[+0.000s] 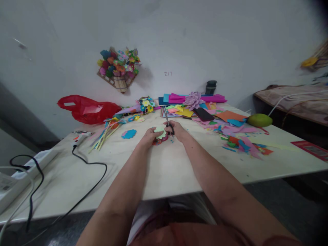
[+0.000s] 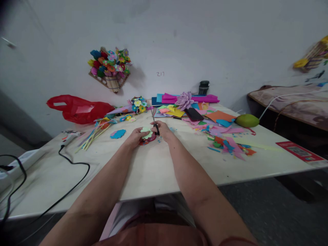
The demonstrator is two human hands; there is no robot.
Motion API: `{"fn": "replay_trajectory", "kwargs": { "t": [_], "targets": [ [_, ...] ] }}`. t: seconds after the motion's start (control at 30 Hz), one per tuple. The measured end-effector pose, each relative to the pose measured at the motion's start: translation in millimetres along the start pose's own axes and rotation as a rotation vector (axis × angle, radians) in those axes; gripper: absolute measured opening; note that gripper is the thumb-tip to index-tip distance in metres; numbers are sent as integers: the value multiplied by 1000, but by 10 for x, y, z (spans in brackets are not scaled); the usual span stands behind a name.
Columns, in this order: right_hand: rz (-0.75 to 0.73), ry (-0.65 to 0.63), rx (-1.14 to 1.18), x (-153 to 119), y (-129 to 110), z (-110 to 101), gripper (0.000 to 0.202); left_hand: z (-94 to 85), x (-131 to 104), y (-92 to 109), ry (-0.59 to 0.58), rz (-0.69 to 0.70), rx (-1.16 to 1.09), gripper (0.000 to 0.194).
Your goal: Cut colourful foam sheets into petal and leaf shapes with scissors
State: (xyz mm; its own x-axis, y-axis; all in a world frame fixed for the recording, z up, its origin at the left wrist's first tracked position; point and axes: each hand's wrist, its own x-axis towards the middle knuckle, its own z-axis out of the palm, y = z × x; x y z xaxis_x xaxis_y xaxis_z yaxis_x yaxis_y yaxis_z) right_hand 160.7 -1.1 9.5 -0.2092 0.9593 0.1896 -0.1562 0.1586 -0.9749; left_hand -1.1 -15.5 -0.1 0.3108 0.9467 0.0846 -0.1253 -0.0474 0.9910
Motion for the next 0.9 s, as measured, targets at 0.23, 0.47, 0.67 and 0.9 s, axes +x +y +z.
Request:
{"fn": "replay_trajectory", "kwargs": {
  "t": [0.23, 0.47, 0.67, 0.9],
  "targets": [
    [-17, 46, 7, -29, -65, 22, 31, 21, 24, 10, 98, 55, -65, 37],
    [-32, 43, 9, -14, -52, 10, 32, -16, 62, -9, 186, 159, -123, 32],
    [-15, 141, 55, 20, -29, -18, 28, -17, 60, 9, 218, 173, -108, 36],
    [0, 149, 62, 7, -44, -3, 31, -9, 50, 25, 210, 155, -96, 35]
  ]
}}
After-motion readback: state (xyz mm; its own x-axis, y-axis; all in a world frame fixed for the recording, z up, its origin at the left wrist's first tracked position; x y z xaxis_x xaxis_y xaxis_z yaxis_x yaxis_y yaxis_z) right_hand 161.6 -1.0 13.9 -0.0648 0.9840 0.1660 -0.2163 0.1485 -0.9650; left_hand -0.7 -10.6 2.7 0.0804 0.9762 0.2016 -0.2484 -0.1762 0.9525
